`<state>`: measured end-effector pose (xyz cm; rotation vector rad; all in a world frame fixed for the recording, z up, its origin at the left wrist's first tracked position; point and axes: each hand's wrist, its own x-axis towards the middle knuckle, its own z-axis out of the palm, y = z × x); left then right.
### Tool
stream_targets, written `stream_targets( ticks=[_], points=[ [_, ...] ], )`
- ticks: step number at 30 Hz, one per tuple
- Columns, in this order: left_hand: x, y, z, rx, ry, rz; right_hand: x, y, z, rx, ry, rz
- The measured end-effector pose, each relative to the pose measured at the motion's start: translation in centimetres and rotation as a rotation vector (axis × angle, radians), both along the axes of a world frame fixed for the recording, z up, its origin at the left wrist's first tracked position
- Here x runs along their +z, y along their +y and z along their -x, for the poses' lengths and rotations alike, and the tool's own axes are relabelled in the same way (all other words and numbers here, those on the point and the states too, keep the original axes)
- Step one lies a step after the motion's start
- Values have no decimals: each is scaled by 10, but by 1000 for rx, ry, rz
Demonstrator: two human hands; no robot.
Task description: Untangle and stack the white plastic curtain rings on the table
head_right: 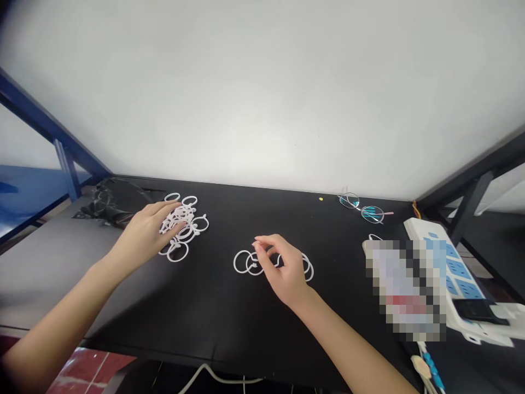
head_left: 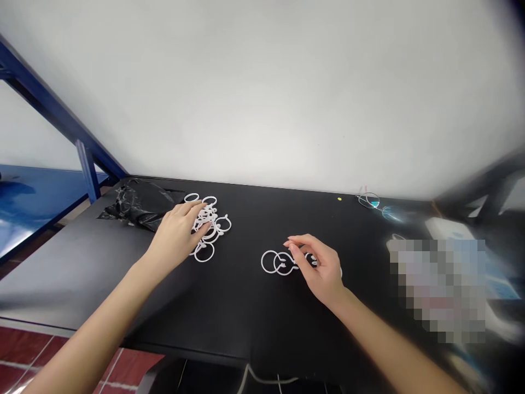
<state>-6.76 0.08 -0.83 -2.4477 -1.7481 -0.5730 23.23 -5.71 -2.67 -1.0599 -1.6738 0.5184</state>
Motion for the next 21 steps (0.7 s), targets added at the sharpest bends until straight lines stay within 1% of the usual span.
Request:
stream_targets(
  ticks=[2,3,5,6,7,10,12,15,18,21],
  points=[
    [6,-4,-15,-137,-136,24,-1,1,0,1,-6,-4],
    [9,-8,-25,-234,-176,92,-2,1,0,-2,-10,-5],
    [11,-15,-47,-453,-186,273,-3,2,-1,-9,-17,-3],
    [10,-18,-58,-522,-180,349,-3,2,-2,-11,-20,0],
    [8,-21,-69,-557,-170,393,-4,3,-2,-12,-22,4],
    [0,-23,-92,-571,-115,433,-4,3,-3,-10,-28,7],
    [-5,-21,-99,-572,-121,449,-3,2,-3,-14,-38,2],
    [-11,-18,-100,-584,-210,475,-2,4,-3,-5,-99,-1],
    [-15,-18,-96,-559,-328,458,-6,7,-5,80,-222,-16],
    [-15,-17,-89,-537,-393,421,-13,10,-6,138,-334,-27]
  ],
)
